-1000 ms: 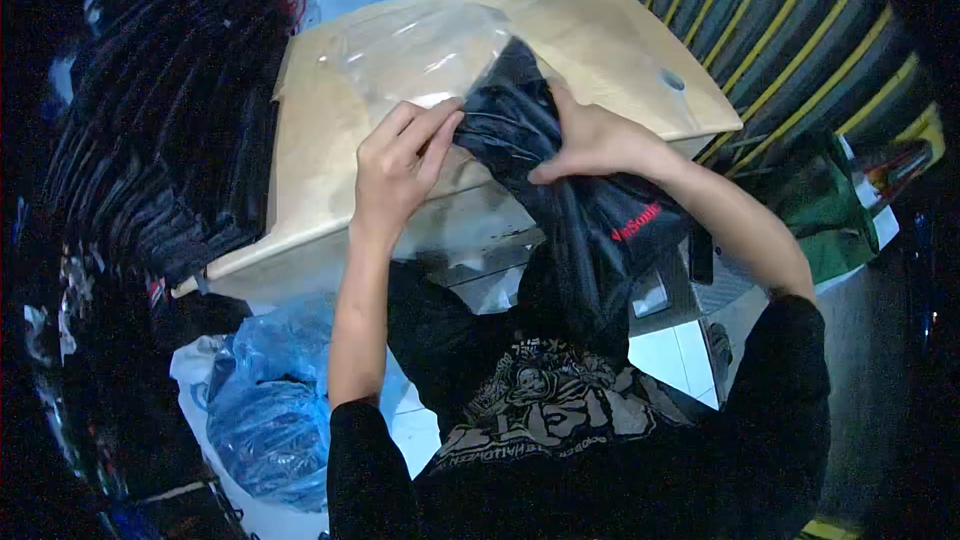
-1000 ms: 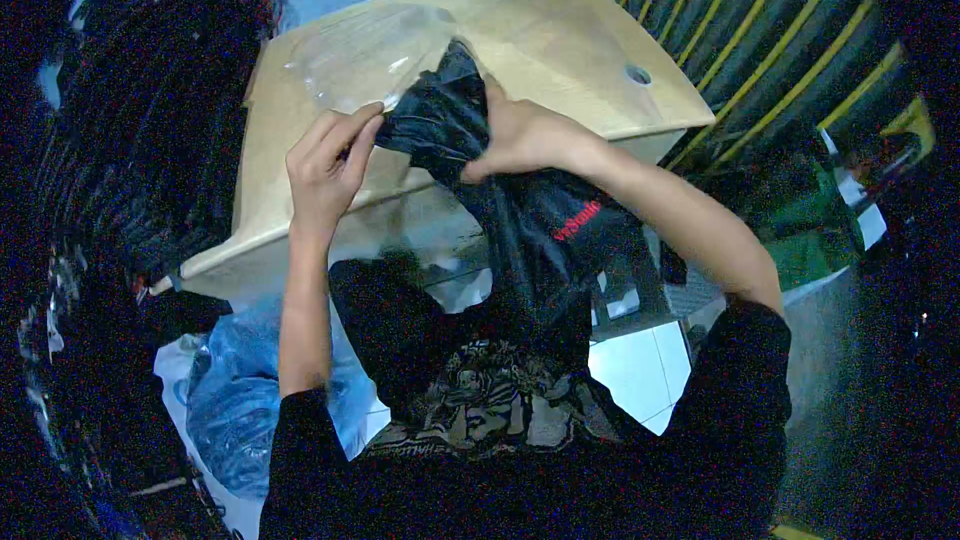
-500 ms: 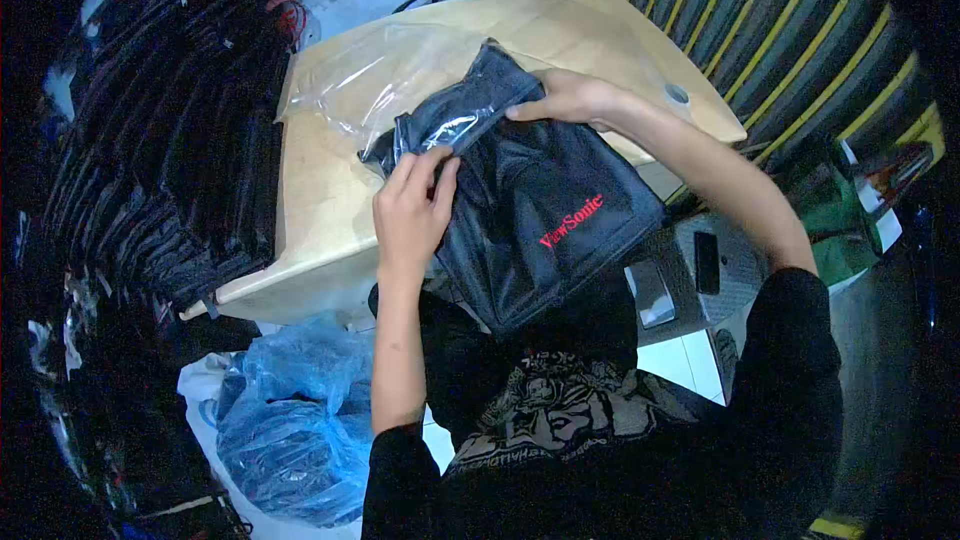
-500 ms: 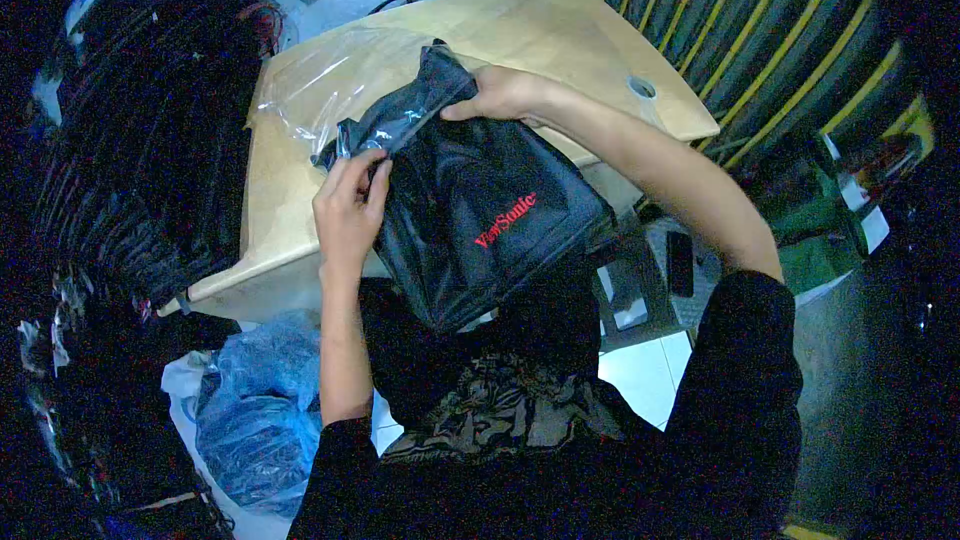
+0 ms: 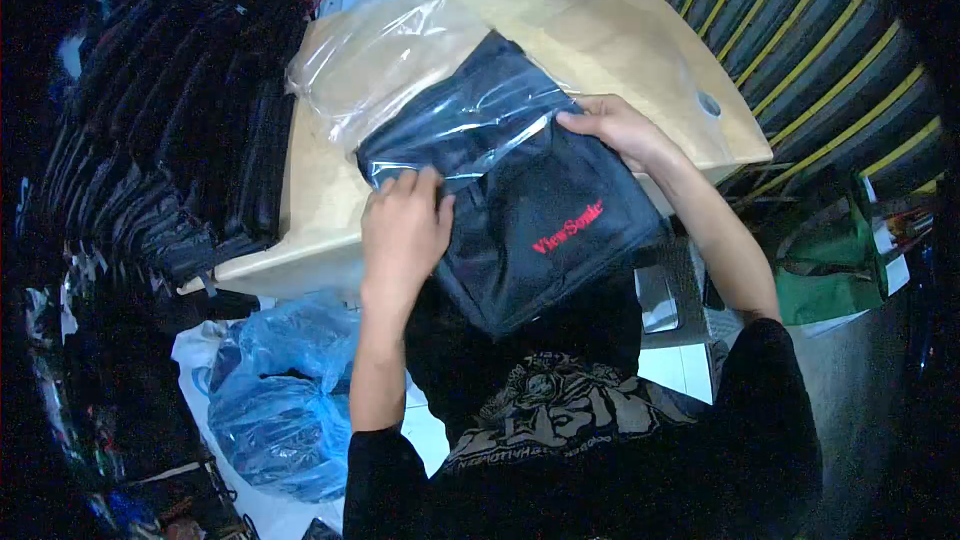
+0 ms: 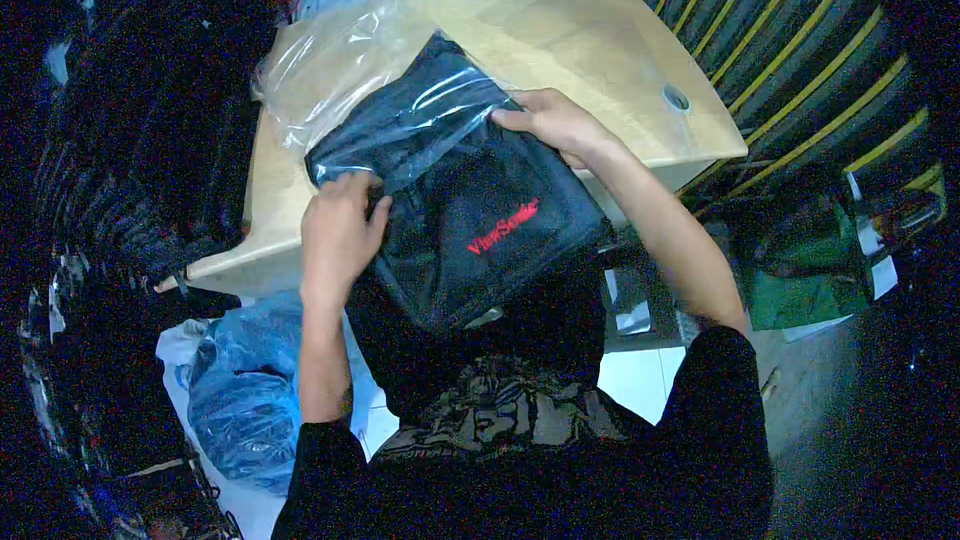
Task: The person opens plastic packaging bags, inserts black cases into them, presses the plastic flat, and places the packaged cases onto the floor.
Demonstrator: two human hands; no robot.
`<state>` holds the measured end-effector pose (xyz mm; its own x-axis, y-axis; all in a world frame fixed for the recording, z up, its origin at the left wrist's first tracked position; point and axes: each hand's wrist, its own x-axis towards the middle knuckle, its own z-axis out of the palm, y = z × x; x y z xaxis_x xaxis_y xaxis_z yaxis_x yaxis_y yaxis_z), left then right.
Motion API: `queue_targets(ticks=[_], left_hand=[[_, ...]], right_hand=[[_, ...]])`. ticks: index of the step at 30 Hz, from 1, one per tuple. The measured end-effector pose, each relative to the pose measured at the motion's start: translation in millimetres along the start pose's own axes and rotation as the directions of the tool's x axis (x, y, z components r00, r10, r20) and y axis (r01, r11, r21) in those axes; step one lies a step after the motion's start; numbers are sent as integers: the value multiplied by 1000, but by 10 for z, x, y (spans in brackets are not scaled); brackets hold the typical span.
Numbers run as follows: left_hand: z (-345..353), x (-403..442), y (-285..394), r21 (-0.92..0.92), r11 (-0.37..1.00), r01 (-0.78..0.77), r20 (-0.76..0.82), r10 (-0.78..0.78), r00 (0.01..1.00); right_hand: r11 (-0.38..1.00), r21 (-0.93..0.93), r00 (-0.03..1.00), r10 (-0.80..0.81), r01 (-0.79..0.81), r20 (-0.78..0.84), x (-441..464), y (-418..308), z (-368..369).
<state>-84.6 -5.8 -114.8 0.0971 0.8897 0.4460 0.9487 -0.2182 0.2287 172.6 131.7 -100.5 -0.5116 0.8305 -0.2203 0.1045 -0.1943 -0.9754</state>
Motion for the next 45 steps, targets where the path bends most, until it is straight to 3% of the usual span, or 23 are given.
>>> queue_targets(ticks=[1,3,5,6,8,9,12,14,16,18,19,23,26,31,33,36,37,39,40,42,43,45], left_hand=[[33,-26,44,36,999,-20,-29,21,999],[111,-44,11,52,998,22,-44,-20,999],[198,-62,-57,75,993,88,-66,-83,994],[258,-77,-90,75,993,96,-127,-86,988],[388,-127,-172,69,992,110,-251,-90,964],[445,-159,-217,44,994,101,-246,-87,965],[492,-184,-248,33,994,102,-287,-88,954],[514,-160,-224,22,992,122,-288,-111,951],[545,-104,-212,-3,996,94,-324,-90,942],[483,-71,-171,-18,1000,-8,-317,2,948],[452,-65,-158,-21,998,-63,-304,54,951],[275,60,-161,-45,960,-276,-289,252,923],[126,92,-16,-41,920,-390,-281,364,888],[-50,-94,420,-62,866,-497,-314,456,833],[-43,-172,521,-124,808,-576,-357,505,786],[-185,-249,701,-160,792,-590,-323,522,789],[-193,-270,738,-54,778,-626,-337,576,745],[-263,-409,792,-77,753,-653,-301,607,735],[-295,-449,815,-85,739,-668,-290,623,726],[-324,-555,826,-100,727,-679,-261,640,723],[-304,-607,817,-97,737,-669,-251,633,733],[-251,-642,787,-101,775,-624,-200,599,776]], right_hand=[[933,-361,995,-31,-6,-97,17,12,-62],[835,-490,965,174,-251,-198,-119,-333,59],[901,-369,974,199,-226,-111,-132,-380,52],[983,-155,995,101,-98,16,-124,-243,-37],[942,319,969,-169,105,179,-141,117,-247],[905,423,958,-153,37,243,-207,332,-367],[579,814,929,-323,44,179,-483,932,-331],[427,890,873,-481,158,76,-824,1219,-43],[472,874,859,-489,112,154,-1069,1372,323],[732,628,964,-222,266,-149,-1156,1501,693],[661,703,961,-118,264,-250,-1146,1340,837],[894,321,888,-157,314,-432,-1169,914,928],[887,225,788,-213,404,-578,-1091,745,986],[814,380,808,-173,440,-564,-817,509,996],[796,300,755,-272,525,-597,-586,485,974],[815,468,830,-29,342,-557,-499,422,967],[791,528,856,12,308,-517,-299,545,845],[678,643,892,-43,357,-450,-274,410,894],[625,709,907,2,327,-421,-228,411,862],[498,827,931,97,260,-351,-58,516,758],[436,893,967,155,116,-201,60,653,657],[491,848,946,127,200,-297,59,578,808]])
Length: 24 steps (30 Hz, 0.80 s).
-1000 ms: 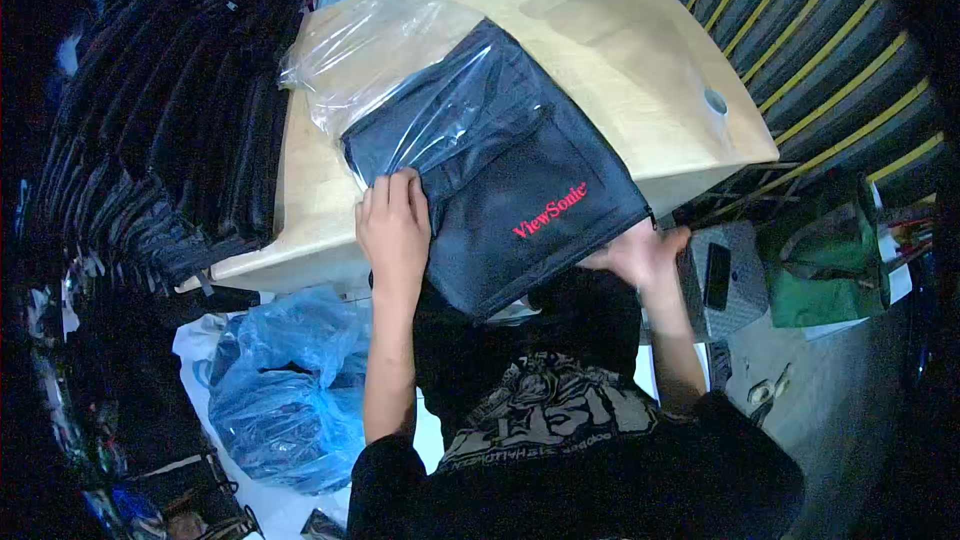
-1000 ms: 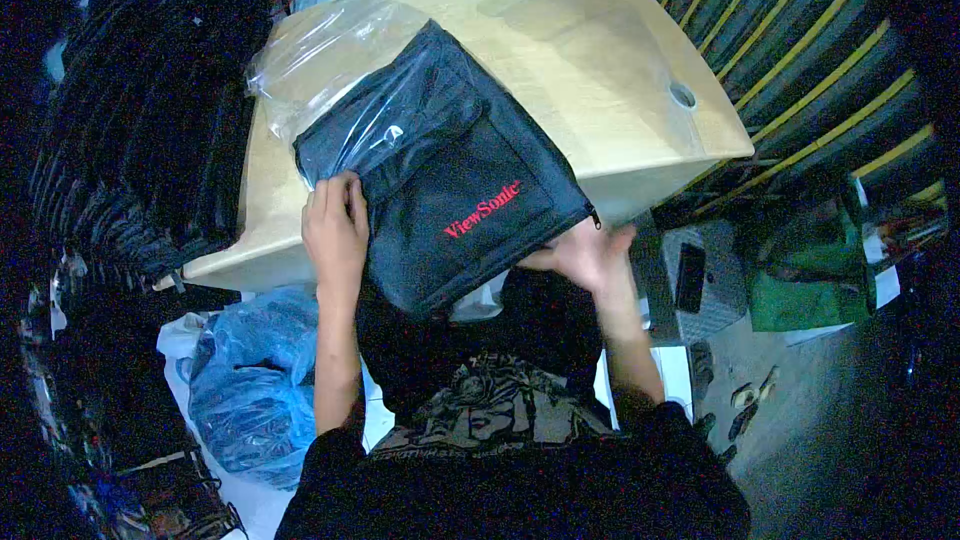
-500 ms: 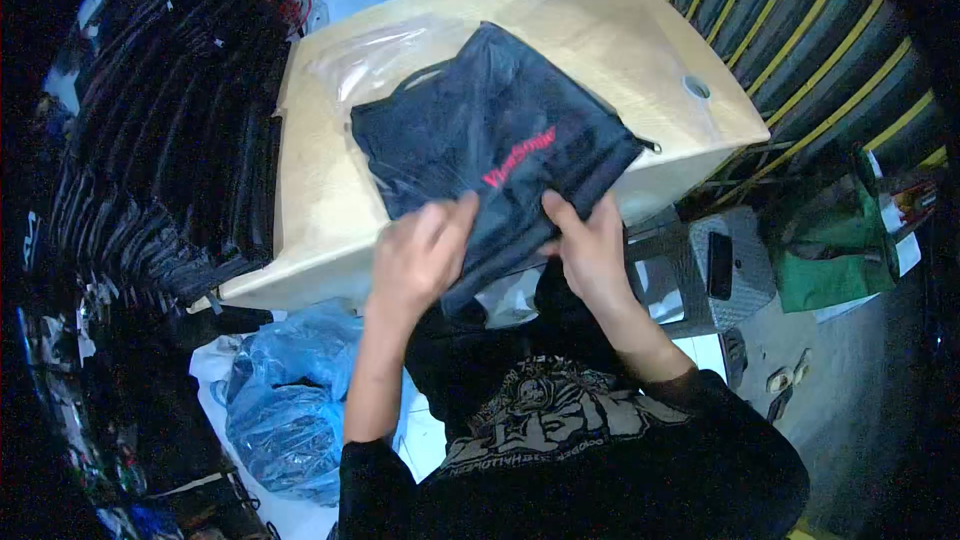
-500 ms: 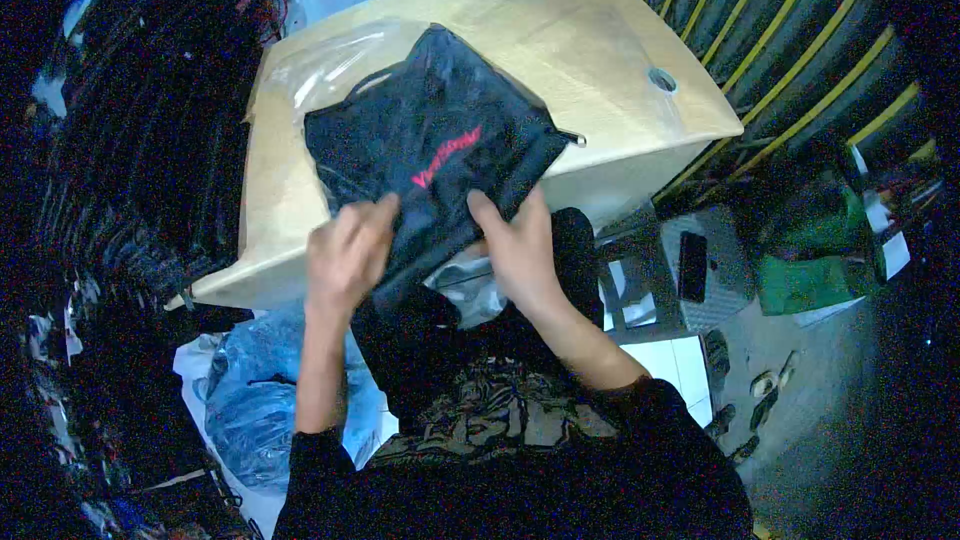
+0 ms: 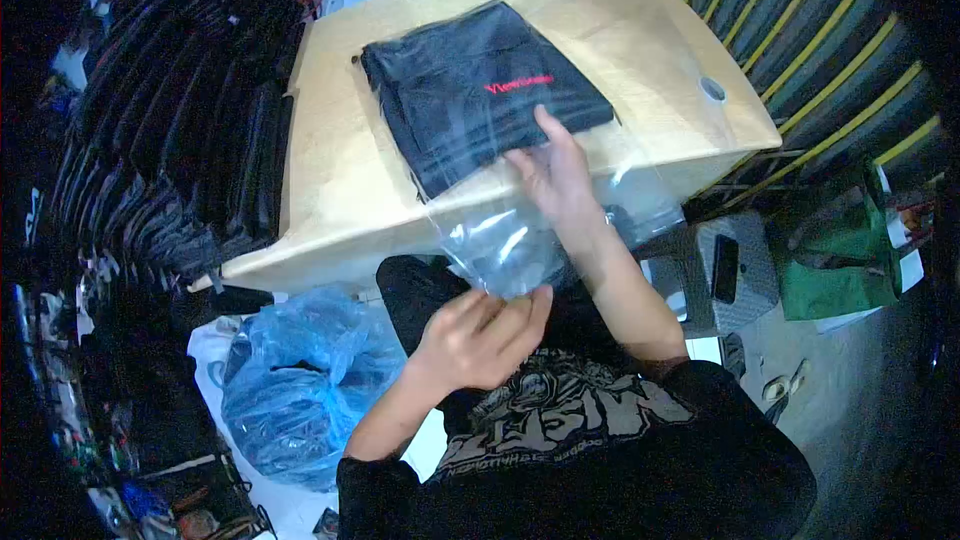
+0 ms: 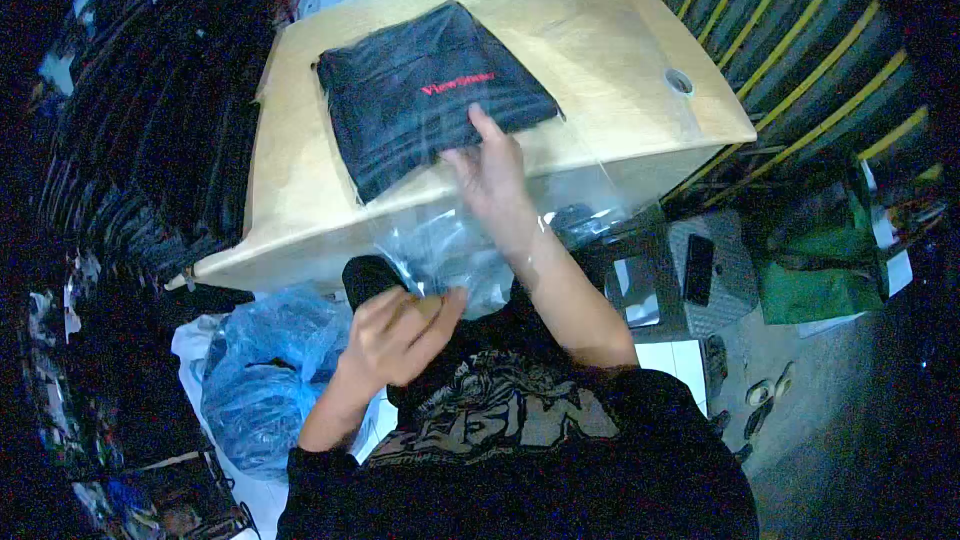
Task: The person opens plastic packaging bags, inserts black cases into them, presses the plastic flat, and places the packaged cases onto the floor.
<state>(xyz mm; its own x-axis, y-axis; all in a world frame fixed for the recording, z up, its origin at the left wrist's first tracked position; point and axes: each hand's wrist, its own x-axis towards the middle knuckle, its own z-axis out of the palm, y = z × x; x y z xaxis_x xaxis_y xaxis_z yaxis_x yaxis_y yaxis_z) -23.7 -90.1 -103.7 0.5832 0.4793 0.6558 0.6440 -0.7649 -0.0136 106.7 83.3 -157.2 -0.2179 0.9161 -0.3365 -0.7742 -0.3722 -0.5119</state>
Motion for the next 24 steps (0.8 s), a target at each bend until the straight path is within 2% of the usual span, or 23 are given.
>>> queue_targets(ticks=[1,2,5,6,8,9,11,12,13,14,17,18,19,20,21,23,24], left_hand=[[24,-11,-18,4,999,49,38,-49,998],[26,-19,-40,12,995,95,74,-96,993],[-3,6,-107,-112,981,160,-54,-167,984],[-35,-13,-165,-194,963,185,-101,-207,973],[-14,-82,-371,-80,921,382,-117,-389,914],[-1,-116,-472,-34,877,479,-124,-480,869],[39,-53,-757,40,771,635,-256,-607,753],[23,-112,-763,-6,690,724,-298,-692,657],[9,-163,-770,-55,598,800,-342,-764,547],[4,-217,-748,-104,493,864,-379,-823,424],[181,-698,-477,-473,205,857,-223,-969,109],[262,-893,-418,-642,39,766,-21,-999,32],[333,-1107,-346,-755,-156,637,189,-982,-16],[332,-1238,-297,-805,-349,479,387,-922,-21],[313,-1338,-264,-807,-372,459,423,-906,10],[275,-1437,-246,-807,-419,416,493,-866,84],[173,-1260,-223,-791,-478,381,519,-855,5]], right_hand=[[999,-23,999,-42,42,-9,-23,61,48],[1000,-17,1000,-20,20,6,74,153,-4],[948,-305,988,-46,90,146,-194,239,-159],[941,-337,987,33,24,160,-356,199,-216],[905,-410,966,196,-112,168,-658,65,-316],[909,-405,961,190,-96,200,-618,70,-379],[918,-390,952,180,-72,247,-572,116,-532],[917,-395,969,152,-65,194,-670,85,-293],[980,-190,932,127,-64,340,-545,173,-480],[974,-198,934,172,-113,314,-592,153,-383],[959,-178,918,266,-221,293,-563,237,-255],[954,-170,911,289,-248,293,-530,276,-253],[964,-179,912,246,-195,327,-464,355,-307],[972,-114,917,230,-204,324,-464,391,-292],[978,-42,922,209,-206,327,-452,423,-257],[981,-65,949,195,-184,249,-455,428,-146],[984,-11,899,166,-176,406,-411,470,-200]])
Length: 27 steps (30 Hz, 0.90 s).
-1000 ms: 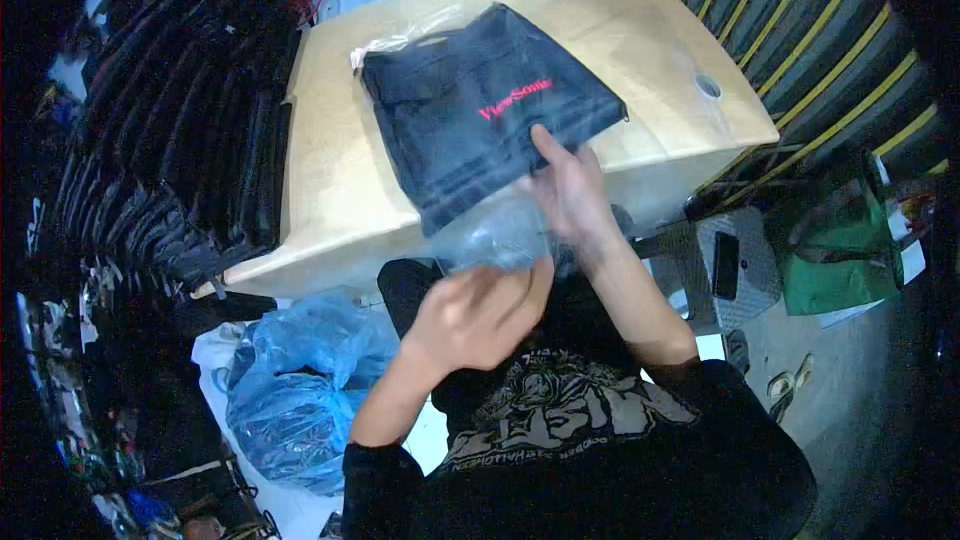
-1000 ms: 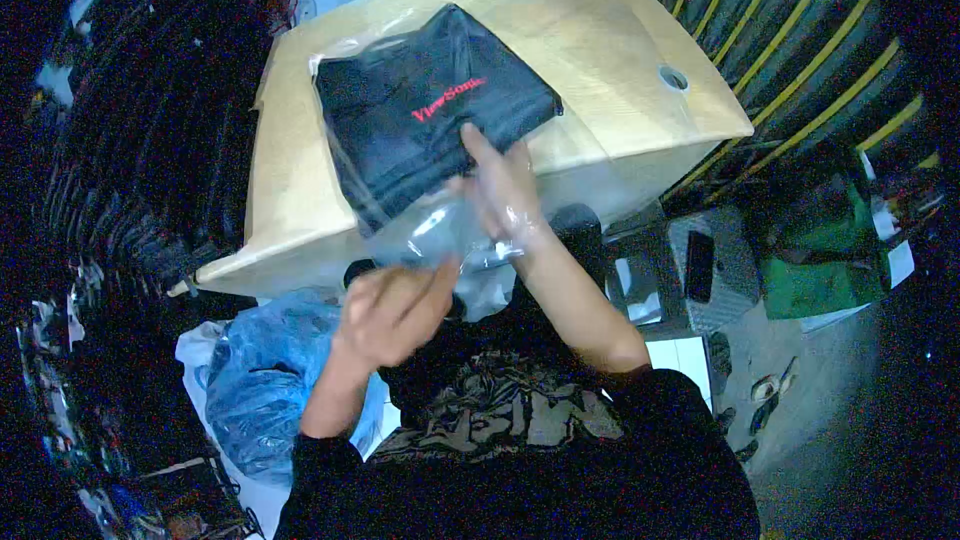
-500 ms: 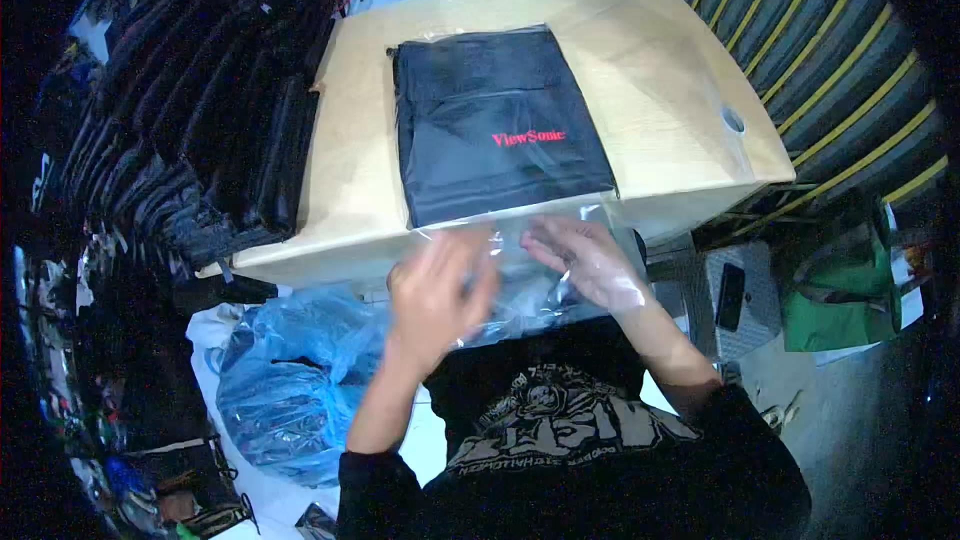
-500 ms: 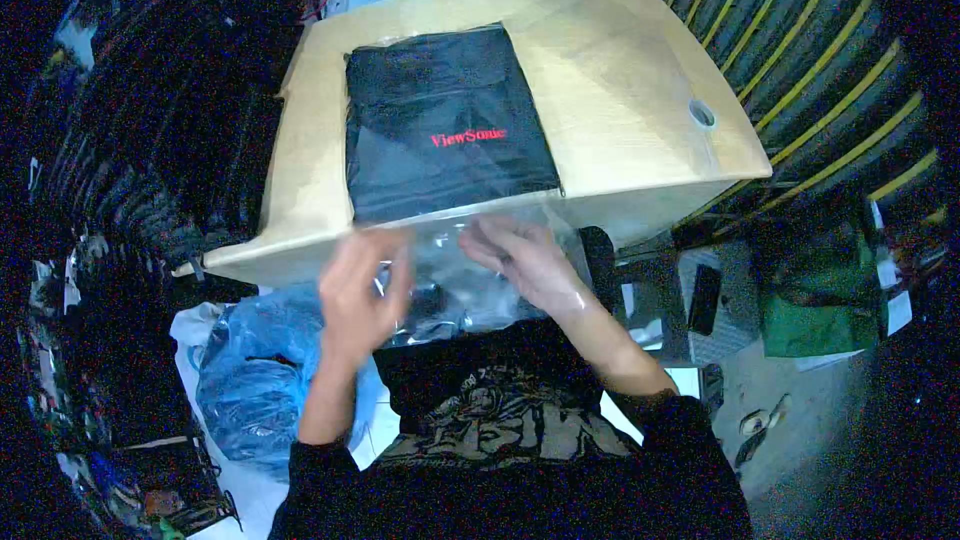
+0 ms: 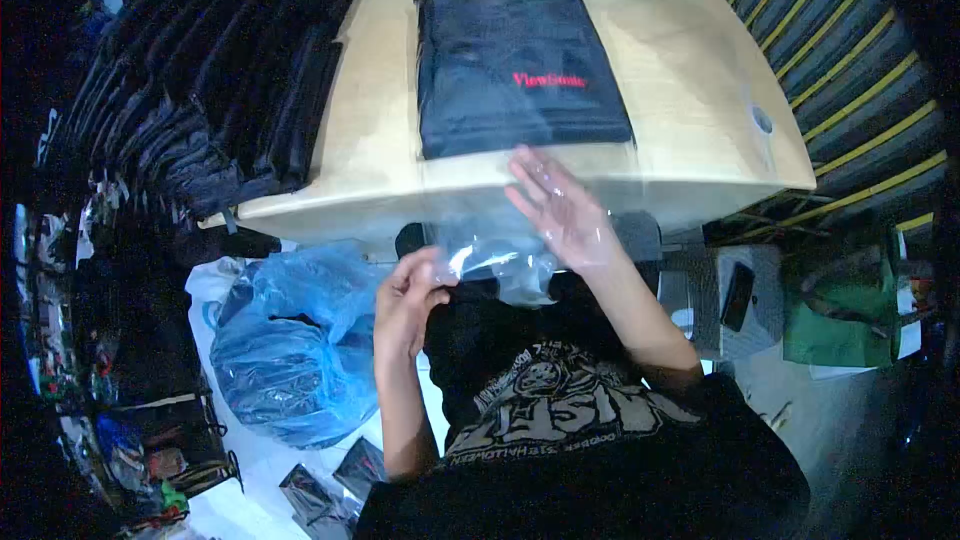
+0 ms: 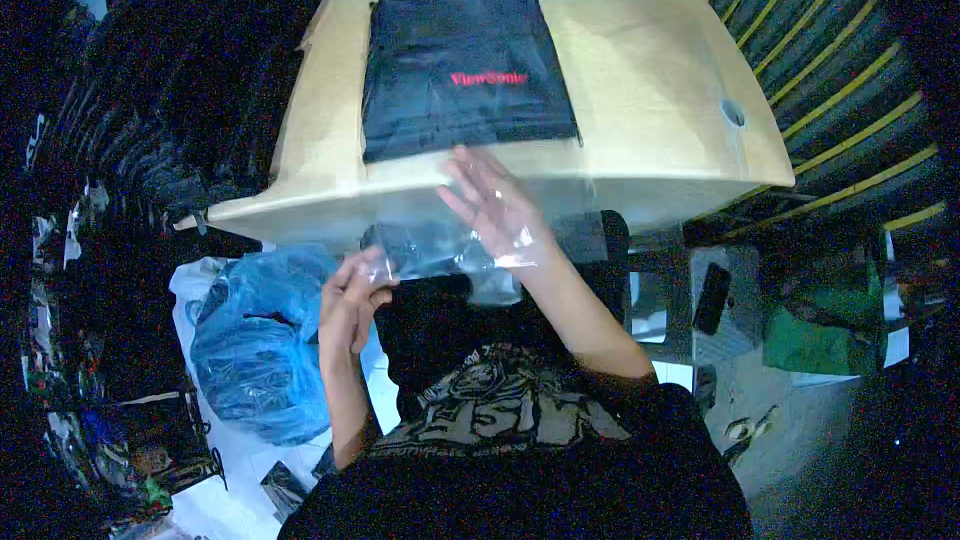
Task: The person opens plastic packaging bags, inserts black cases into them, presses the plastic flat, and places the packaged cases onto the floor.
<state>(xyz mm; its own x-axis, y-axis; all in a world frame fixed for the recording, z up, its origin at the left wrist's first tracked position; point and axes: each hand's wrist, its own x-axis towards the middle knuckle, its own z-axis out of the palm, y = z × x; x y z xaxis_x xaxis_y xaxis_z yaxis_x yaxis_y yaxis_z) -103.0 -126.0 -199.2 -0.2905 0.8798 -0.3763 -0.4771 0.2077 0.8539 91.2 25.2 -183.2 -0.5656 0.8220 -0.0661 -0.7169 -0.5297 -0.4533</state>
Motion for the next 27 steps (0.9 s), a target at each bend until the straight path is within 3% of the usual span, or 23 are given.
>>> queue_targets(ticks=[4,7,13,15,16,19,20,24,25,27], left_hand=[[115,-48,74,-59,987,-152,92,157,983],[165,-131,-18,299,836,-460,8,479,878],[307,-99,-46,799,497,-338,-167,723,670],[301,-85,-32,880,385,-279,-173,807,565],[263,-35,-37,896,282,-344,-119,898,423],[226,-28,-11,769,557,-314,-349,777,524],[206,-39,5,706,618,-346,-353,731,584],[213,35,3,620,707,-341,-454,677,580],[199,68,4,706,616,-351,-409,758,508],[123,49,6,926,370,-74,-279,804,525]], right_hand=[[996,-70,995,54,-60,-89,-35,36,147],[995,-92,996,29,-37,-89,1,22,148],[997,-58,994,40,-46,-101,21,118,221],[1000,-24,998,11,-13,-55,50,138,167],[999,-45,993,16,-21,-119,46,124,191],[1000,22,999,11,-10,-31,103,106,24],[999,34,999,21,-22,25,91,94,41],[999,36,996,43,-41,-72,94,147,83],[999,-1,996,37,-37,-83,99,171,113],[997,-76,994,1,-9,-111,105,181,152]])
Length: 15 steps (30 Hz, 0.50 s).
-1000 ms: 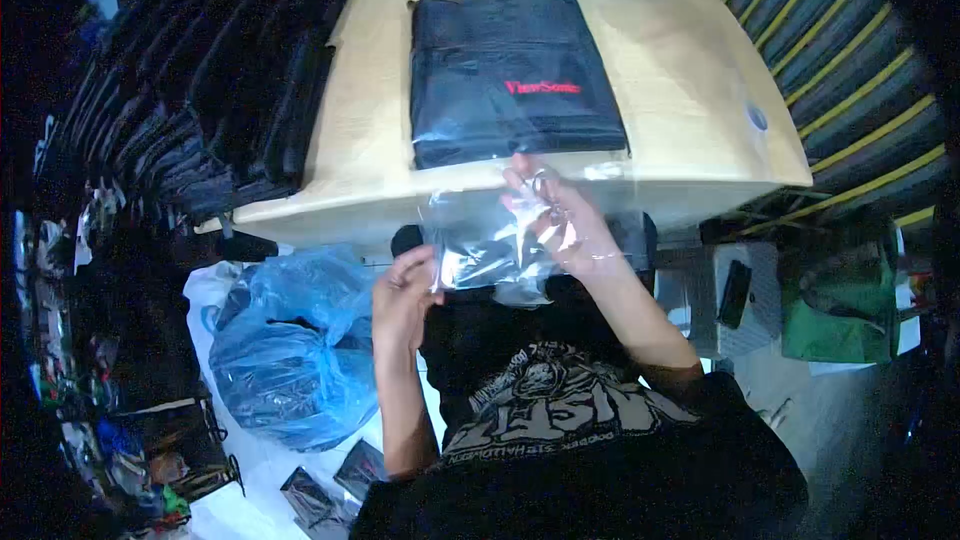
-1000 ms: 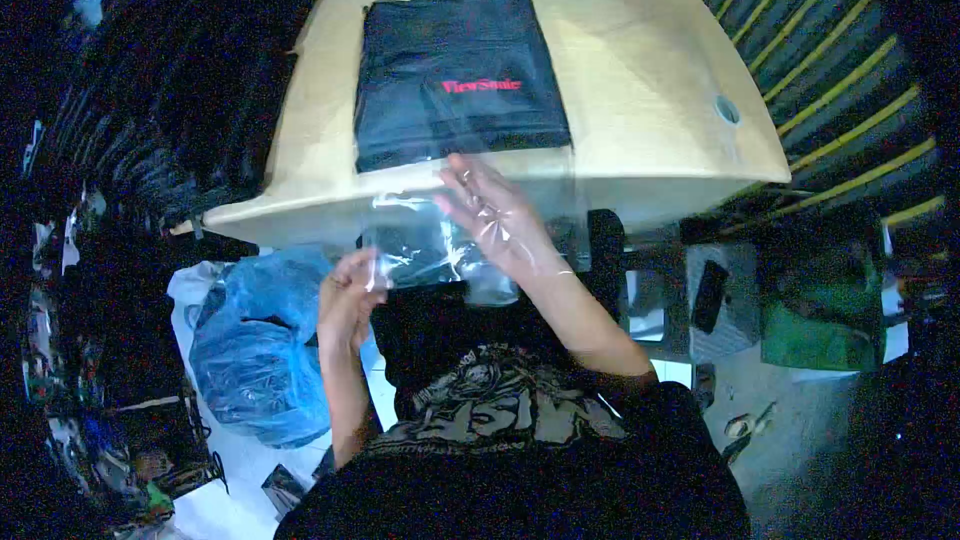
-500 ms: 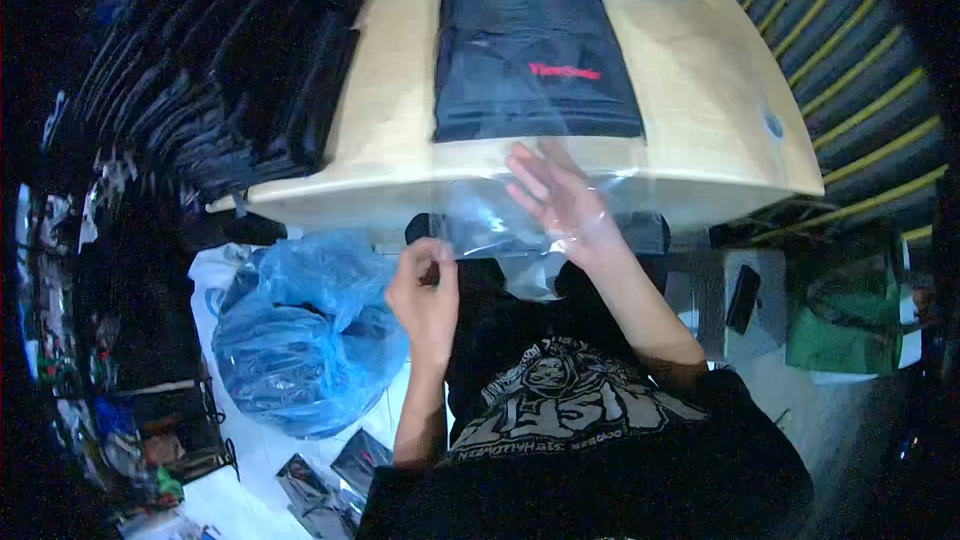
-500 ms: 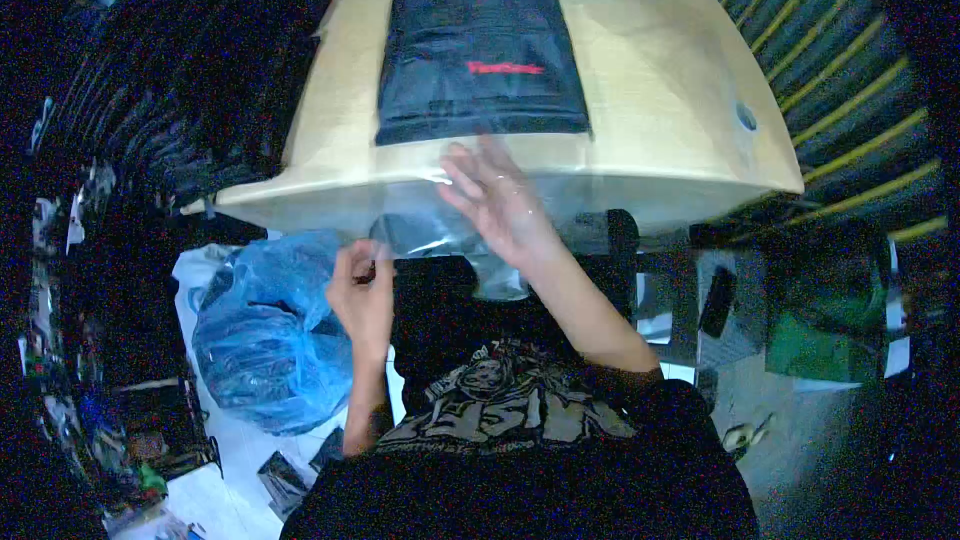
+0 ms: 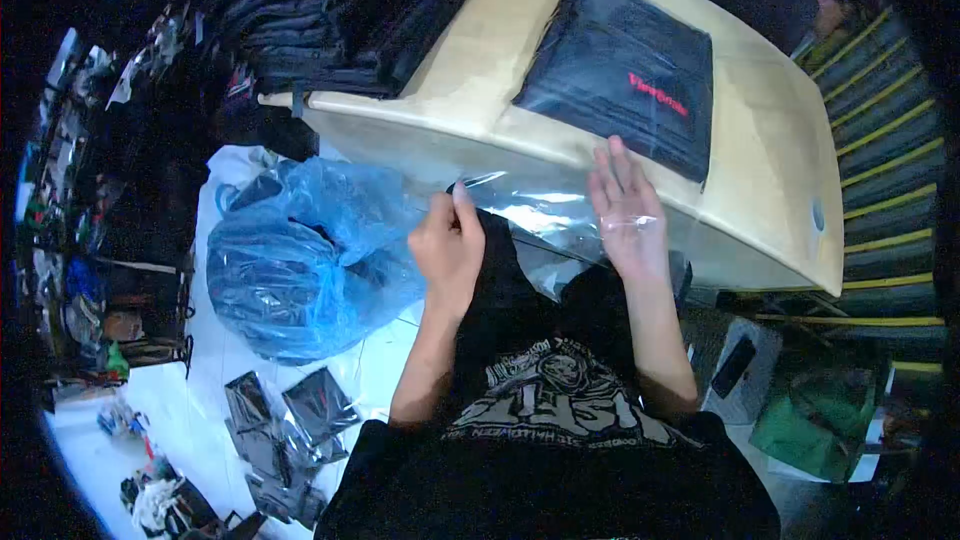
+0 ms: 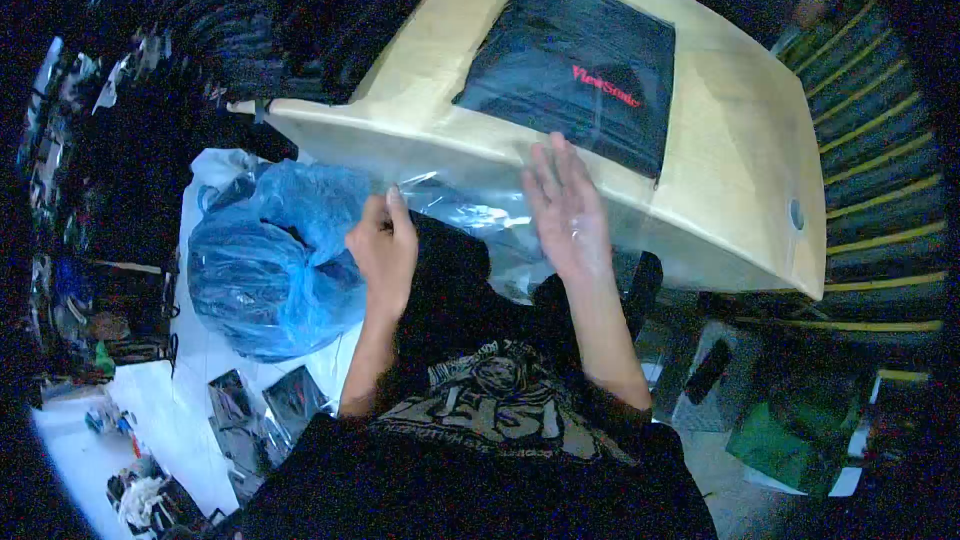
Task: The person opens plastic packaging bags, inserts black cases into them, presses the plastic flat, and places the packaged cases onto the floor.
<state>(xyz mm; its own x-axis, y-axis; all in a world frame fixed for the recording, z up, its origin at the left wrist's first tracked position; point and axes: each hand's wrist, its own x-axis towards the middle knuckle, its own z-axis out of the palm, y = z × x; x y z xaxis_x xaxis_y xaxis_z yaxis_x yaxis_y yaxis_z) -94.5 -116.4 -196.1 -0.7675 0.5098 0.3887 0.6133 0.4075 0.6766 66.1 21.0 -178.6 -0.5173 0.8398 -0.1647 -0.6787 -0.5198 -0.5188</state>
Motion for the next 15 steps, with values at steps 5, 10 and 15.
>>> queue_targets(ticks=[5,10,15], left_hand=[[12,-72,-133,36,982,-186,28,186,982],[-205,113,-157,-222,946,-236,420,311,853],[-617,687,181,-152,974,-168,395,216,893]], right_hand=[[990,142,997,-8,-3,77,132,-73,-134],[994,97,997,39,-46,72,-95,-28,-186],[491,-867,538,755,-87,374,-891,-446,-617]])
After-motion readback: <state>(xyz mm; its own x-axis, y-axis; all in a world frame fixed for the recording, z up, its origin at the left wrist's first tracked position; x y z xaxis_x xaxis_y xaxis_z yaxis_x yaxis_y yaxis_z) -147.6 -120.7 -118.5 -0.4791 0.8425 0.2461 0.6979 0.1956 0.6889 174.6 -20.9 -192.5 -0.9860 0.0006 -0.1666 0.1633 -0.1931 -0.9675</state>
